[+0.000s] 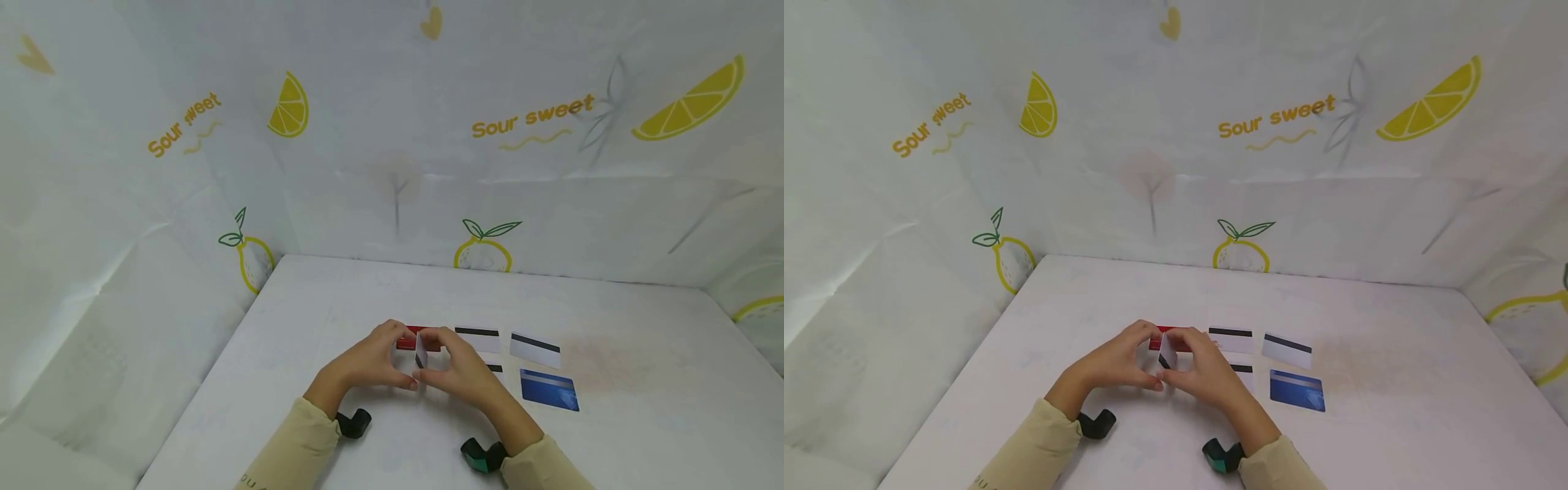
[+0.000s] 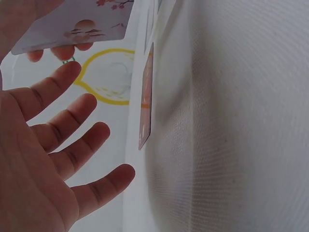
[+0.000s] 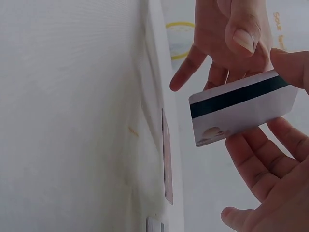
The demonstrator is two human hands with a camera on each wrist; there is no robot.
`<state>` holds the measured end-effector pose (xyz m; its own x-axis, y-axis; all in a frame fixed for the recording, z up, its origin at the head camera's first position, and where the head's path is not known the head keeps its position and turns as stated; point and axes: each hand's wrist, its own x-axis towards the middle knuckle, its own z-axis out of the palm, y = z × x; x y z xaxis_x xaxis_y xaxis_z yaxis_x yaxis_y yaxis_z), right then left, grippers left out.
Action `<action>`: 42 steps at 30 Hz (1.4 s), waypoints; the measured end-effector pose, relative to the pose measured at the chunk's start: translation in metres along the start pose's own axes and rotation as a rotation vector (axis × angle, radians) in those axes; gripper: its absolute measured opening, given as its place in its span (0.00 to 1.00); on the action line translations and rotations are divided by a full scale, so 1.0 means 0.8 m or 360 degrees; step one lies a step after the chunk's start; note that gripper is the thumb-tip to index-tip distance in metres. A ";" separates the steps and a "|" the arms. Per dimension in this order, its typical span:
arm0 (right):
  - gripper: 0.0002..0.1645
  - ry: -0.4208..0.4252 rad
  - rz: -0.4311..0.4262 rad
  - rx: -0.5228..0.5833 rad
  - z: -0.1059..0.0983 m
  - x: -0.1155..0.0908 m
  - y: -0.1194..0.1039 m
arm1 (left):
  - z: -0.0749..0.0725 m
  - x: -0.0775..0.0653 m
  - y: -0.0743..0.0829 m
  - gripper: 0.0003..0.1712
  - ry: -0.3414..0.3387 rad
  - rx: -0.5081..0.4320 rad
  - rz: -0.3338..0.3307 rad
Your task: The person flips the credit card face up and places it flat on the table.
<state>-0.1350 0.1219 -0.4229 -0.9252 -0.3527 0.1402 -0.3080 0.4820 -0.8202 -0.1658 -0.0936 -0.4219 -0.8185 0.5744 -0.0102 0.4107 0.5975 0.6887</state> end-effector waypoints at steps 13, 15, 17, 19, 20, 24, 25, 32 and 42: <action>0.37 -0.0073 -0.0030 0.0341 -0.003 0.002 -0.001 | -0.001 -0.001 0.003 0.33 0.0024 0.0013 0.0014; 0.37 -0.0071 -0.0014 0.0353 -0.004 0.001 -0.002 | -0.001 0.000 0.002 0.33 0.0019 0.0002 0.0013; 0.37 -0.0070 -0.0008 0.0370 -0.004 0.001 -0.001 | -0.001 0.001 0.001 0.34 0.0015 -0.0020 0.0012; 0.37 -0.0065 -0.0008 0.0392 -0.005 0.001 -0.001 | -0.001 0.002 0.001 0.34 0.0016 -0.0039 0.0018; 0.37 -0.0062 -0.0013 0.0388 -0.005 0.001 0.000 | -0.001 0.002 0.001 0.34 0.0018 -0.0044 0.0022; 0.36 -0.0049 -0.0033 0.0382 -0.005 0.003 0.003 | -0.002 0.002 0.000 0.33 0.0037 -0.0034 0.0026; 0.36 -0.0043 -0.0035 0.0367 -0.004 0.003 0.003 | -0.002 0.002 0.000 0.32 0.0041 -0.0028 0.0029; 0.34 -0.0028 0.0060 0.0294 -0.003 0.003 0.005 | -0.006 -0.001 -0.003 0.27 0.0068 0.0028 0.0015; 0.31 -0.0093 0.0239 -0.0120 -0.003 0.005 0.015 | -0.003 0.001 -0.007 0.25 0.0063 0.0171 -0.0118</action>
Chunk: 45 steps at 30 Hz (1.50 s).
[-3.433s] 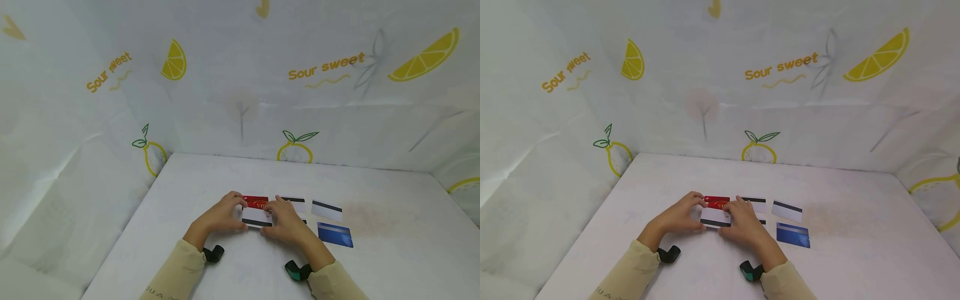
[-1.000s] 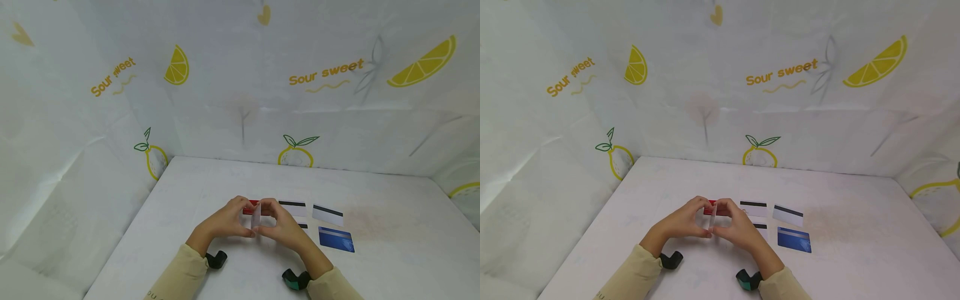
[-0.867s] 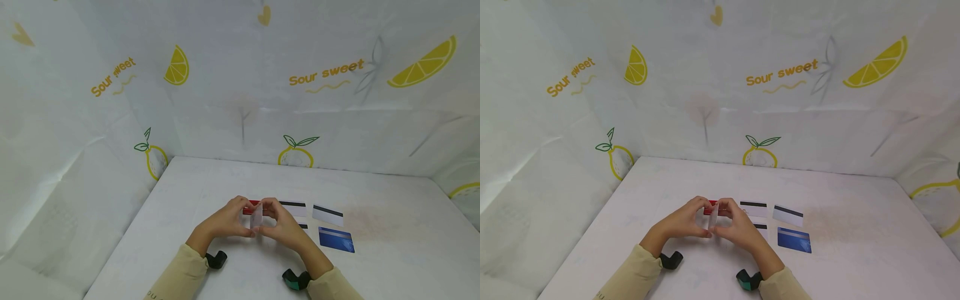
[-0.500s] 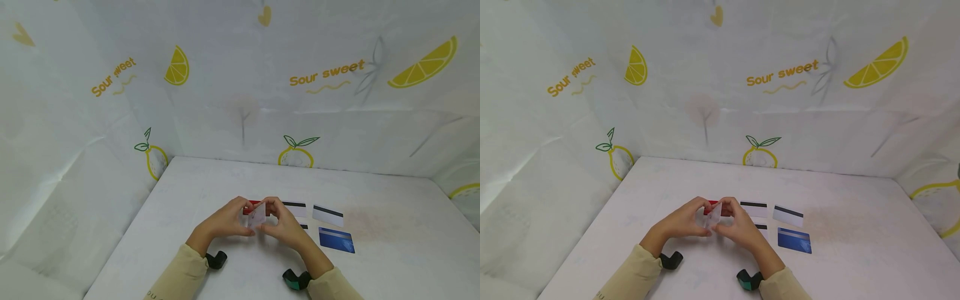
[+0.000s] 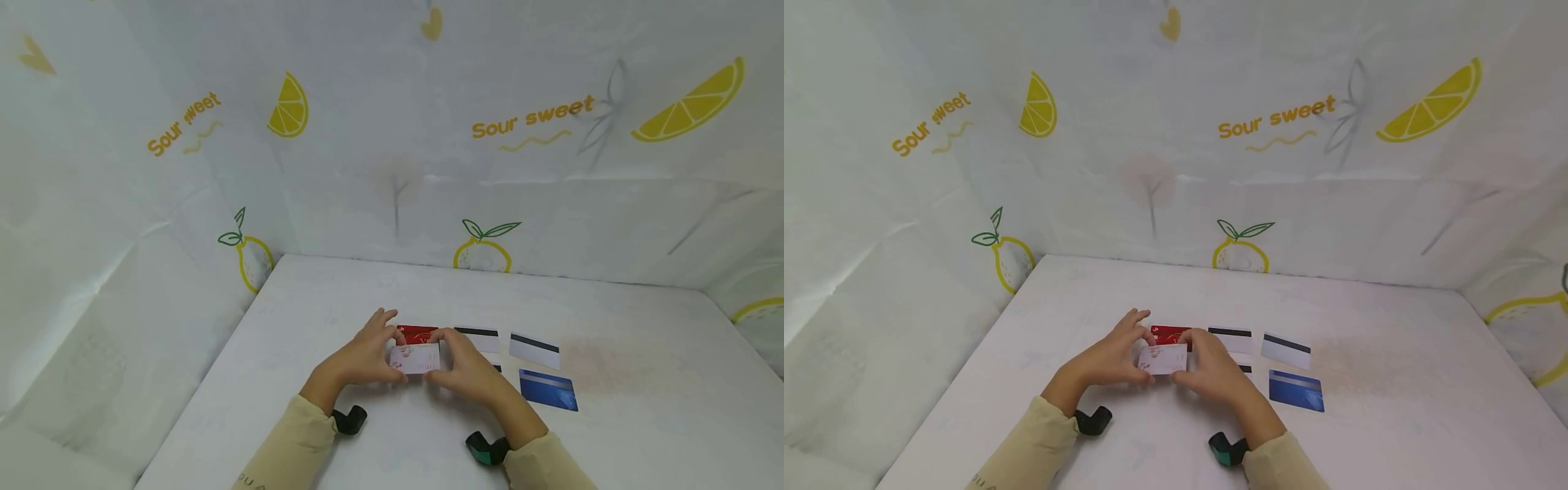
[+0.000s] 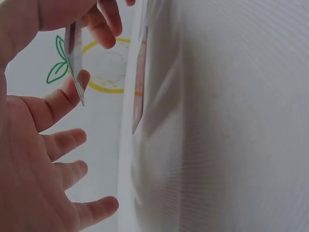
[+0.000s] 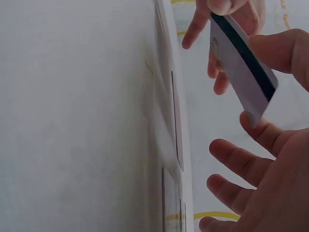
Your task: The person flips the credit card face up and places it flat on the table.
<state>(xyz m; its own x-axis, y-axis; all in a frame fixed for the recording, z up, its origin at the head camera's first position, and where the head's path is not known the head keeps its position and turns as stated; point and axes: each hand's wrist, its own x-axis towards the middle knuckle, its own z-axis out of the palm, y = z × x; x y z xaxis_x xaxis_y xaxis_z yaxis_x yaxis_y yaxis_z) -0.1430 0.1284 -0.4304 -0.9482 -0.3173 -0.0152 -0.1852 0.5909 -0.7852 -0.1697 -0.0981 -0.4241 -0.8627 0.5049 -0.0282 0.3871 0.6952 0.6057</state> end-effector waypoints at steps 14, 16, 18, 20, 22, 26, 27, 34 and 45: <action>0.31 -0.0032 -0.0150 -0.0386 -0.005 0.006 0.012 | 0.009 0.003 -0.006 0.27 -0.0053 0.0167 -0.0091; 0.32 -0.0038 -0.0124 -0.0395 -0.005 0.007 0.013 | 0.010 0.003 -0.006 0.27 -0.0055 0.0171 -0.0099; 0.33 -0.0040 -0.0102 -0.0405 -0.005 0.007 0.014 | 0.010 0.004 -0.006 0.27 -0.0061 0.0176 -0.0111; 0.33 -0.0043 -0.0087 -0.0412 -0.006 0.007 0.015 | 0.010 0.004 -0.006 0.27 -0.0068 0.0183 -0.0127; 0.33 -0.0049 -0.0074 -0.0418 -0.005 0.007 0.016 | 0.010 0.004 -0.005 0.27 -0.0080 0.0195 -0.0140; 0.31 -0.0072 -0.0038 -0.0448 -0.004 0.005 0.016 | 0.011 0.004 -0.003 0.26 -0.0110 0.0238 -0.0173; 0.30 -0.0075 -0.0038 -0.0462 -0.004 0.005 0.016 | 0.012 0.004 -0.003 0.26 -0.0115 0.0250 -0.0178; 0.29 -0.0103 -0.0016 -0.0513 -0.001 0.005 0.012 | 0.016 0.005 -0.003 0.26 -0.0134 0.0297 -0.0227; 0.32 -0.0095 0.0019 -0.0548 0.000 0.006 0.015 | 0.016 0.005 -0.002 0.27 -0.0124 0.0288 -0.0230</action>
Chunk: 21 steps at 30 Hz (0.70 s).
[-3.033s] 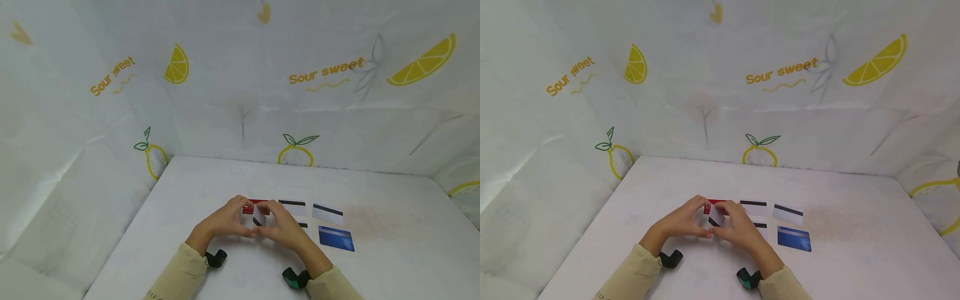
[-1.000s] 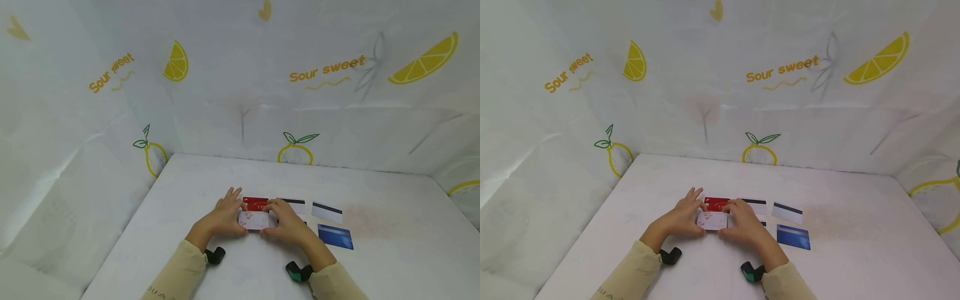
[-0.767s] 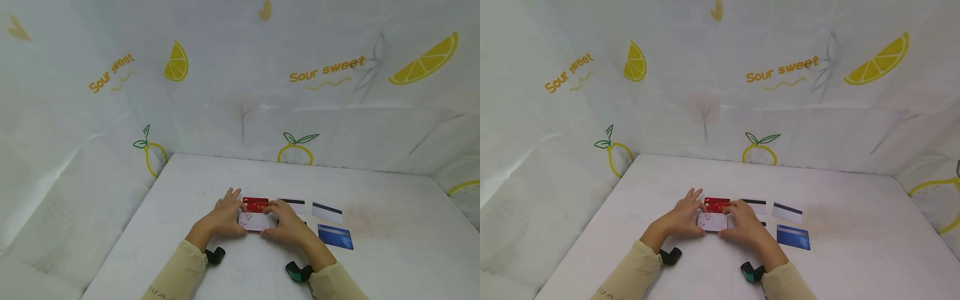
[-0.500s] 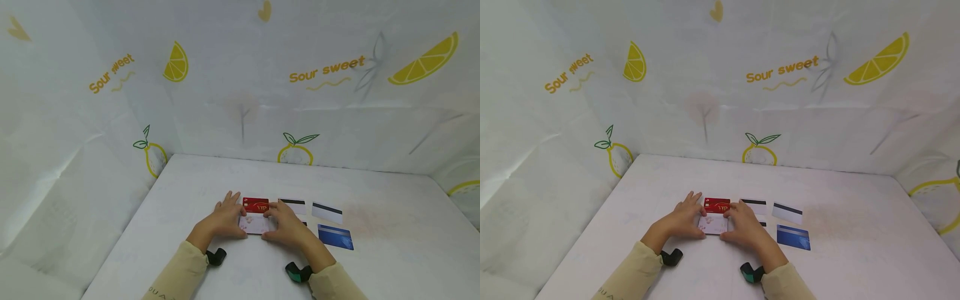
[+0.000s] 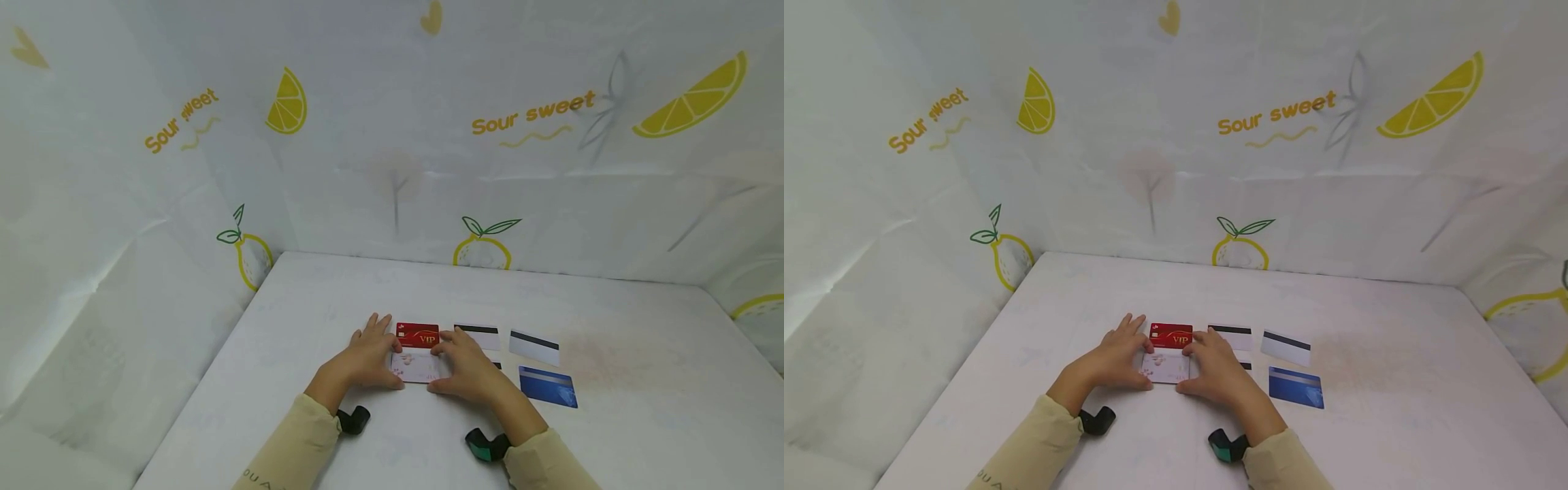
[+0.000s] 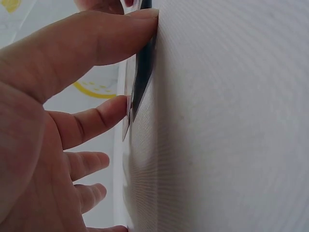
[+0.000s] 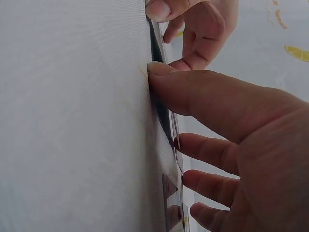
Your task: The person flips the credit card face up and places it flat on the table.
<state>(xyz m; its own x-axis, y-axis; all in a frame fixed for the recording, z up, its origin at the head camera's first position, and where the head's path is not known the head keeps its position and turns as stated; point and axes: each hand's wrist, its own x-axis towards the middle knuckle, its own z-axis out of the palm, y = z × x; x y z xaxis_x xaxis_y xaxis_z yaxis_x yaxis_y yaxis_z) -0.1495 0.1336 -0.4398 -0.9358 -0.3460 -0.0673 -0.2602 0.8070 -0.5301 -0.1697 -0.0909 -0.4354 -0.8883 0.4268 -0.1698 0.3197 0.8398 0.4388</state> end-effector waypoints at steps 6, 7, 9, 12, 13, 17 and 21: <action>0.33 0.0007 0.0004 0.0002 0.000 0.000 0.000 | -0.001 -0.001 0.000 0.26 -0.0008 -0.0011 -0.0001; 0.33 0.0007 0.0004 0.0003 0.000 0.000 0.000 | -0.001 -0.001 0.000 0.26 -0.0008 -0.0013 -0.0001; 0.33 0.0010 0.0002 0.0000 0.000 0.000 0.001 | -0.002 -0.001 0.000 0.26 -0.0009 -0.0017 0.0000; 0.33 0.0013 -0.0003 -0.0005 -0.001 0.000 0.002 | -0.003 -0.001 0.001 0.26 -0.0009 -0.0024 0.0003; 0.33 0.0013 -0.0004 -0.0005 -0.002 0.000 0.002 | -0.003 -0.001 0.001 0.26 -0.0009 -0.0023 0.0005; 0.33 0.0017 -0.0013 0.0018 -0.001 0.000 0.002 | -0.003 0.000 0.000 0.26 -0.0007 -0.0023 0.0012; 0.33 0.0005 -0.0007 0.0073 0.001 -0.001 0.002 | -0.002 -0.001 -0.001 0.26 -0.0022 -0.0020 0.0001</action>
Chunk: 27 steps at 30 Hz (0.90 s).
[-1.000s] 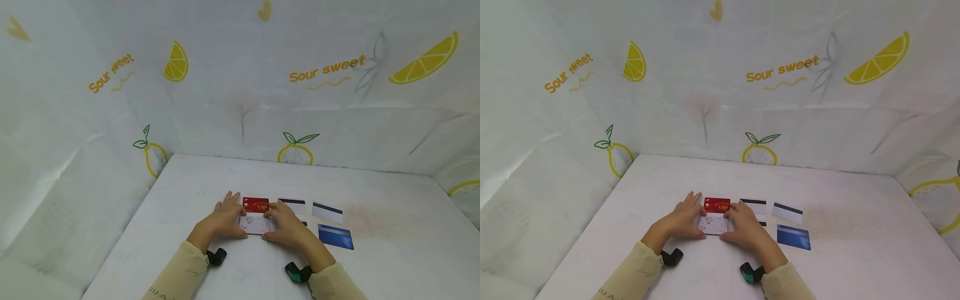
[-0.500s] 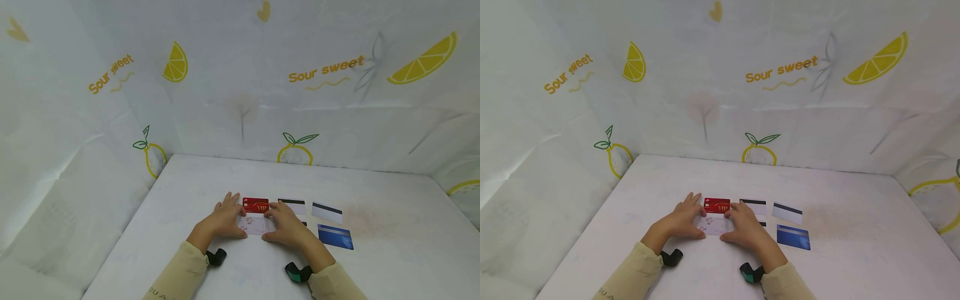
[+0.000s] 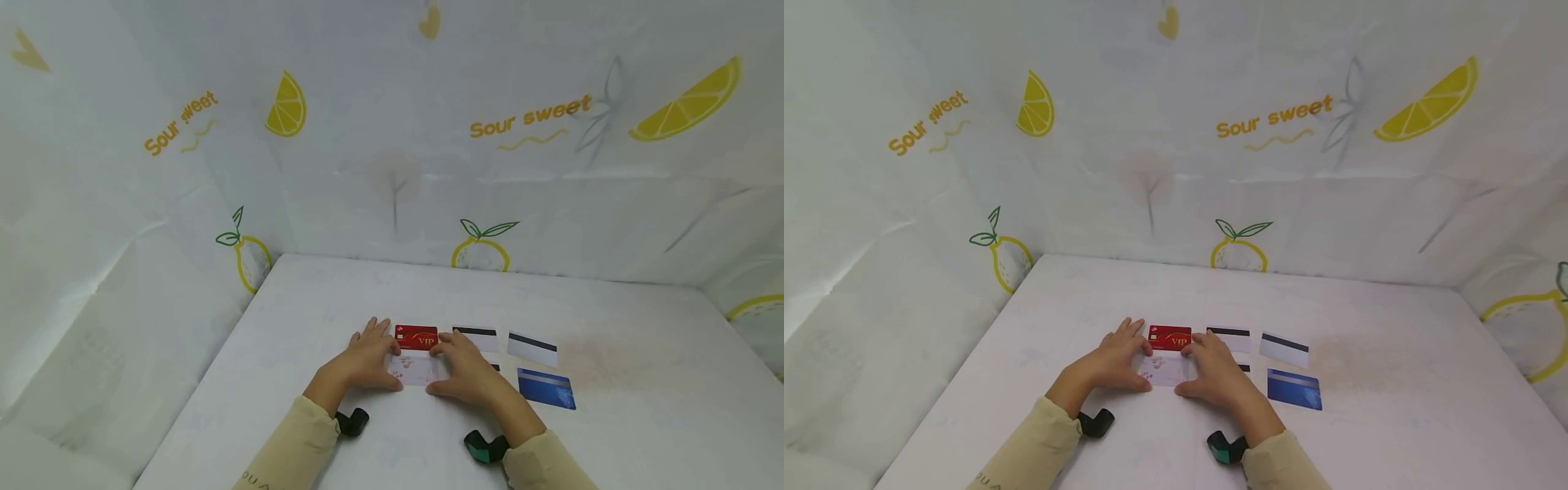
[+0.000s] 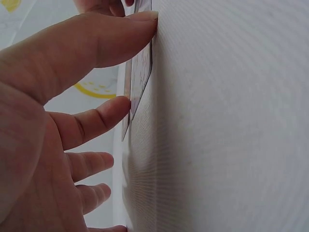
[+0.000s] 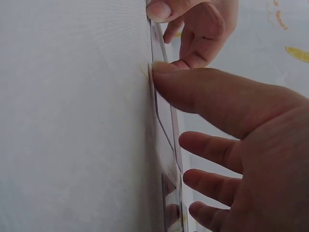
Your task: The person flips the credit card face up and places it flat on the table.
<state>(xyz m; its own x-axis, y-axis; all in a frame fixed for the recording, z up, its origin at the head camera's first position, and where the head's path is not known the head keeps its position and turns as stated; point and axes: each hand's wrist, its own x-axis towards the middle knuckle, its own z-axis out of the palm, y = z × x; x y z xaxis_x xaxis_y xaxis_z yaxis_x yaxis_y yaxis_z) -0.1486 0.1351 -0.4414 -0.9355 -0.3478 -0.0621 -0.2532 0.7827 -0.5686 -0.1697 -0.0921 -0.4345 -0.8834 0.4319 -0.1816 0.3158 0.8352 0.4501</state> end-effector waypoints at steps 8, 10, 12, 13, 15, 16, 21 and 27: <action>0.32 -0.0001 0.0053 0.0070 -0.008 -0.014 0.000 | 0.008 -0.001 0.004 0.27 -0.0033 -0.0014 0.0007; 0.32 0.0008 0.0080 0.0074 -0.012 -0.016 0.001 | 0.009 -0.001 0.004 0.27 -0.0025 -0.0008 -0.0001; 0.33 0.0018 0.0096 0.0076 -0.017 -0.018 0.002 | 0.008 -0.002 0.004 0.26 -0.0015 -0.0010 -0.0013; 0.34 0.0021 0.0098 0.0079 -0.020 -0.020 0.003 | 0.007 -0.002 0.004 0.26 -0.0010 -0.0010 -0.0017; 0.36 0.0033 0.0113 0.0097 -0.025 -0.023 0.007 | 0.007 -0.002 0.003 0.26 0.0003 -0.0013 -0.0017; 0.36 0.0040 0.0116 0.0100 -0.028 -0.026 0.010 | 0.007 -0.003 0.003 0.26 0.0009 -0.0017 -0.0014; 0.37 0.0075 0.0154 0.0111 -0.040 -0.040 0.032 | 0.005 -0.003 0.001 0.26 0.0016 -0.0043 0.0008; 0.37 0.0093 0.0151 0.0071 -0.053 -0.057 0.050 | 0.000 -0.005 0.001 0.26 0.0016 -0.0035 -0.0006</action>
<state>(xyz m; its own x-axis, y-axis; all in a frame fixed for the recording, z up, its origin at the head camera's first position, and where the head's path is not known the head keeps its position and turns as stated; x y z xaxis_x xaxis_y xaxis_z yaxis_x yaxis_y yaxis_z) -0.1269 0.2043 -0.4266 -0.9679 -0.2413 -0.0703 -0.1526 0.7866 -0.5983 -0.1655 -0.0931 -0.4329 -0.8880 0.4254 -0.1746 0.3051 0.8292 0.4684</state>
